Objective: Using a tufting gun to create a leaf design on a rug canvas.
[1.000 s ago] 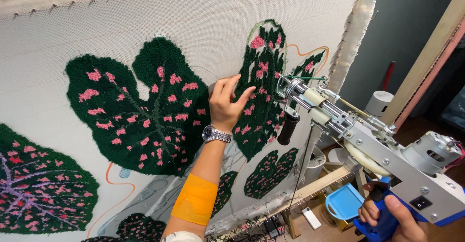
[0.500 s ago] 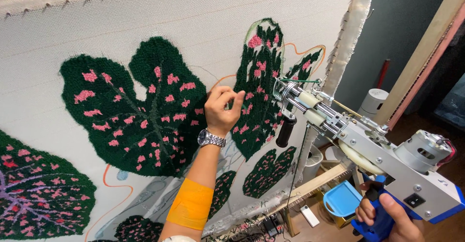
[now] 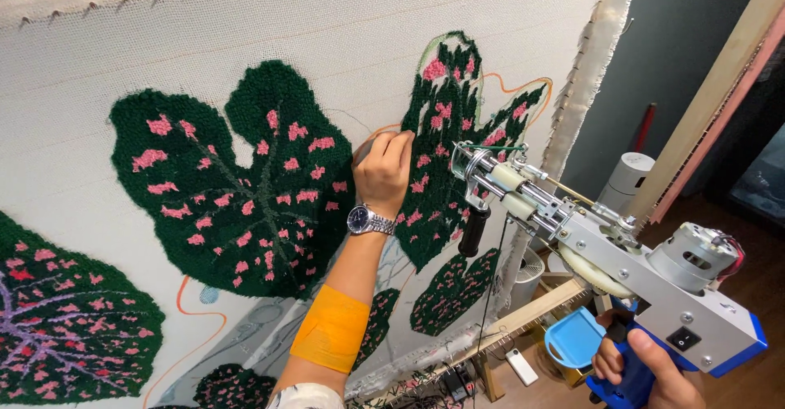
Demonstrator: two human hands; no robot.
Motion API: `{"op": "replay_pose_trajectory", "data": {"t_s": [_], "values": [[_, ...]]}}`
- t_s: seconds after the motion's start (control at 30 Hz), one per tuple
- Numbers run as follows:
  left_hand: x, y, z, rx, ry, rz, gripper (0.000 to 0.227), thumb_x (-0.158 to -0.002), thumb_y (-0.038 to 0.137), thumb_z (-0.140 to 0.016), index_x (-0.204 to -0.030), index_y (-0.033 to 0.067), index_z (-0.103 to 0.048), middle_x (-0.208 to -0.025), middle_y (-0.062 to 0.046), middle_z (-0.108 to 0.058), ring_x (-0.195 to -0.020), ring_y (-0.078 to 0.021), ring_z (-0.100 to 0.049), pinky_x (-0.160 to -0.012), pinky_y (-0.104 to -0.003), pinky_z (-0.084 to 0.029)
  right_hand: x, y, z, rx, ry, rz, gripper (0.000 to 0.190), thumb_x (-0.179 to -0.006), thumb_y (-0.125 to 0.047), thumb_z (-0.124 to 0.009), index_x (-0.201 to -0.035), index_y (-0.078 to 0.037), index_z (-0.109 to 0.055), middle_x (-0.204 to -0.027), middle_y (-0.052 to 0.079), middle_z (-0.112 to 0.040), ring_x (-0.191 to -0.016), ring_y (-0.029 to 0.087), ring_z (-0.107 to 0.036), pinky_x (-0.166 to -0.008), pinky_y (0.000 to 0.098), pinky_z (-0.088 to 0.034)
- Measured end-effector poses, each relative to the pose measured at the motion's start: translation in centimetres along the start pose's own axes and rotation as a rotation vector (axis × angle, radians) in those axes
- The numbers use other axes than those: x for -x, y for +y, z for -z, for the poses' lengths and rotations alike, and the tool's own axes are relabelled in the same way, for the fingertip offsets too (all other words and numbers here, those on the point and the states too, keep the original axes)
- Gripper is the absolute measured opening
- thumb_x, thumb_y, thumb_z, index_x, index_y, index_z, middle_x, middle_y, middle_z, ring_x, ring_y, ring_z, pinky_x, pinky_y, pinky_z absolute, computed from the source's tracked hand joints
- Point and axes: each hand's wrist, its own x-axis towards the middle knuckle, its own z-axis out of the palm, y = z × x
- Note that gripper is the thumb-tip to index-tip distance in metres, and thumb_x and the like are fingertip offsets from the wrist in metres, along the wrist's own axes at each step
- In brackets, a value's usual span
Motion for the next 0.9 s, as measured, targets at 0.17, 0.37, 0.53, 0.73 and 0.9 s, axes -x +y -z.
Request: {"op": "replay_pose_trajectory", "data": {"t_s": [0.17, 0.37, 0.53, 0.73, 0.9], "values": [[-0.6, 0.6, 0.0, -0.078, 0.041, -0.009, 0.007, -0.098, 0.013, -0.070, -0.102, 0.0079, -0.068, -0.106, -0.009, -0.071, -0.092, -0.0281, -0.070, -0.081, -0.038, -0.057, 0.0, 0.1, 0.4, 0.083, 0.069, -0.050, 0.061, -0.092, -0.035, -0.060, -0.129, 0.013, -0.052, -0.067, 0.012, -0.043, -0.057, 0.021, -0.043, -0.058, 0.0370, -0.036], [1.1, -0.4, -0.2, 0.239, 0.027, 0.258, 0.008, -0.102, 0.012, -0.070, -0.105, 0.0051, -0.068, -0.102, -0.010, -0.071, -0.076, -0.0250, -0.068, -0.066, -0.035, -0.055, -0.2, 0.5, 2.3, 0.052, 0.029, 0.009, 0.057, -0.096, -0.029, -0.062, -0.133, 0.013, -0.051, -0.069, 0.014, -0.047, -0.058, 0.023, -0.047, -0.059, 0.0414, -0.041], [-0.3, 0.6, 0.8, 0.119, 0.004, 0.126, 0.020, -0.091, 0.018, -0.081, -0.105, 0.0060, -0.074, -0.094, -0.010, -0.071, -0.077, -0.0257, -0.069, -0.067, -0.035, -0.056, -0.5, 0.6, 2.9, 0.023, 0.004, -0.002, 0.056, -0.099, -0.029, -0.062, -0.135, 0.012, -0.050, -0.069, 0.015, -0.047, -0.058, 0.023, -0.047, -0.059, 0.0406, -0.040], [-0.7, -0.1, 0.3, 0.023, 0.039, -0.016, 0.006, -0.098, 0.011, -0.073, -0.103, 0.0077, -0.072, -0.102, -0.008, -0.072, -0.096, -0.0278, -0.072, -0.084, -0.037, -0.059, 0.6, -0.6, 0.1, 0.058, 0.002, 0.045, 0.056, -0.099, -0.028, -0.062, -0.134, 0.014, -0.051, -0.069, 0.015, -0.047, -0.058, 0.023, -0.048, -0.057, 0.0405, -0.041], [-0.4, 0.2, 0.3, 0.117, 0.117, 0.075, 0.006, -0.100, 0.011, -0.069, -0.102, 0.0047, -0.069, -0.103, -0.011, -0.071, -0.092, -0.0308, -0.070, -0.079, -0.040, -0.057, 0.8, -1.0, -0.9, 0.076, 0.018, 0.078, 0.054, -0.099, -0.024, -0.061, -0.138, 0.011, -0.051, -0.069, 0.016, -0.047, -0.058, 0.024, -0.047, -0.055, 0.0411, -0.040]]}}
